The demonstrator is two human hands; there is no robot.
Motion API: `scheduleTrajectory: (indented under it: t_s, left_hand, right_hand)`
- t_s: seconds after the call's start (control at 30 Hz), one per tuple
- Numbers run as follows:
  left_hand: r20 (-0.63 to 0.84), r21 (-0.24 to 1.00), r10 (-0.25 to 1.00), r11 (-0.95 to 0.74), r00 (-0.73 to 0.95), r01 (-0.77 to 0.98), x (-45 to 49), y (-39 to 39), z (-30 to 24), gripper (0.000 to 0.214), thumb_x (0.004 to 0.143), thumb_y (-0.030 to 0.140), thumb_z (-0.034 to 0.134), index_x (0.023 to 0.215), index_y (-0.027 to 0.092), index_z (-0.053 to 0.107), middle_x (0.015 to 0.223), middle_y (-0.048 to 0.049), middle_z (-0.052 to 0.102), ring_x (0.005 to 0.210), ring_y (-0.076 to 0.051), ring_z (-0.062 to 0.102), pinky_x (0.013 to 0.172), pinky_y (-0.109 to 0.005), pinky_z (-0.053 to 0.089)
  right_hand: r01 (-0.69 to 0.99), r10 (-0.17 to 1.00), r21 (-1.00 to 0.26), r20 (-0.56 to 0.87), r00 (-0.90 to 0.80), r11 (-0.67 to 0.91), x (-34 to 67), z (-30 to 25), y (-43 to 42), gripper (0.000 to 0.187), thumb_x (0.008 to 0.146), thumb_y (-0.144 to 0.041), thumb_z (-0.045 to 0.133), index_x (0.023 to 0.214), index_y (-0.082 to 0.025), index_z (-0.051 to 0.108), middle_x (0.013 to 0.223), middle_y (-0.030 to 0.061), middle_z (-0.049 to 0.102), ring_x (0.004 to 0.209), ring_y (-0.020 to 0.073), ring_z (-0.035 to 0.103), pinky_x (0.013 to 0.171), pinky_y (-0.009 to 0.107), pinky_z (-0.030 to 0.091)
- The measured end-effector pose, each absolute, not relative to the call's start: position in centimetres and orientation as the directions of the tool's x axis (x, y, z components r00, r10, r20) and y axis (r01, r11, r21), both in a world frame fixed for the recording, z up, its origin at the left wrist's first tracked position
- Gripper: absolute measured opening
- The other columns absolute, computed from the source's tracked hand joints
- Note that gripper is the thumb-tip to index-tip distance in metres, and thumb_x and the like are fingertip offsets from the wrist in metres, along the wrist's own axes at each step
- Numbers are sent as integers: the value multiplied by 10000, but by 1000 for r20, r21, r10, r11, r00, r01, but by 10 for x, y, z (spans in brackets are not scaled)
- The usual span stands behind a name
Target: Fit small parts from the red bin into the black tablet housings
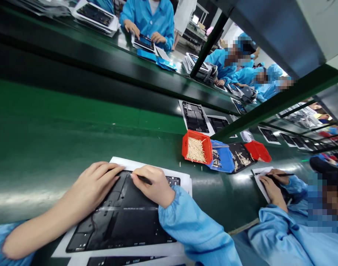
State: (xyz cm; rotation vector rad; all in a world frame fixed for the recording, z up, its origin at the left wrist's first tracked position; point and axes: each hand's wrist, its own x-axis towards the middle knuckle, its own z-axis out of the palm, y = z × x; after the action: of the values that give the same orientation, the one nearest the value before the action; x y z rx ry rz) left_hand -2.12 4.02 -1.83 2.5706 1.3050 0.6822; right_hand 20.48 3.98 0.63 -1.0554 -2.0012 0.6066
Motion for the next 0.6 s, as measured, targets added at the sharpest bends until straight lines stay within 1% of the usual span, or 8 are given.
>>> scheduleTrajectory:
  t_s: [0.1,0.23,0.37,0.5,0.6]
  left_hand:
    - [334,331,792,-606,511,723,-20,40,-20,319,1001,242,462,1267,156,615,1188,-111,668,1106,-273,544,903,-417,493]
    - [323,334,795,-604,514,724,-20,41,-20,309,1008,262,463,1266,170,606,1187,-103,662,1107,-270,543,900,-420,488]
    - [313,358,805,-591,504,723,-19,40,-21,304,1012,268,457,1266,185,602,1190,-99,662,1116,-272,540,906,-421,481]
    - [306,388,814,-580,494,716,-19,40,-20,299,1014,276,452,1258,198,607,1192,-91,667,1111,-263,551,907,-416,479]
    - [288,445,821,-571,494,690,-21,46,-16,276,1018,313,453,1208,218,629,1157,-70,679,1070,-239,570,902,-394,482]
  right_hand:
    - [463,810,-669,418,-412,581,206,6,39,143,986,-221,575,927,-184,700,880,72,753,781,159,694,755,288,565]
    - [447,832,-704,429,-352,552,206,6,41,152,978,-228,589,888,-185,705,833,60,752,743,155,694,728,283,574]
    - [419,827,-717,441,-348,558,207,7,41,150,965,-226,607,871,-175,713,811,61,749,724,151,691,706,275,574]
    - [434,831,-712,424,-360,552,207,7,42,169,962,-234,603,846,-178,713,780,55,740,695,148,688,672,269,572]
    - [431,832,-714,435,-344,552,205,7,44,175,965,-255,608,853,-181,721,789,54,749,708,151,698,692,272,584]
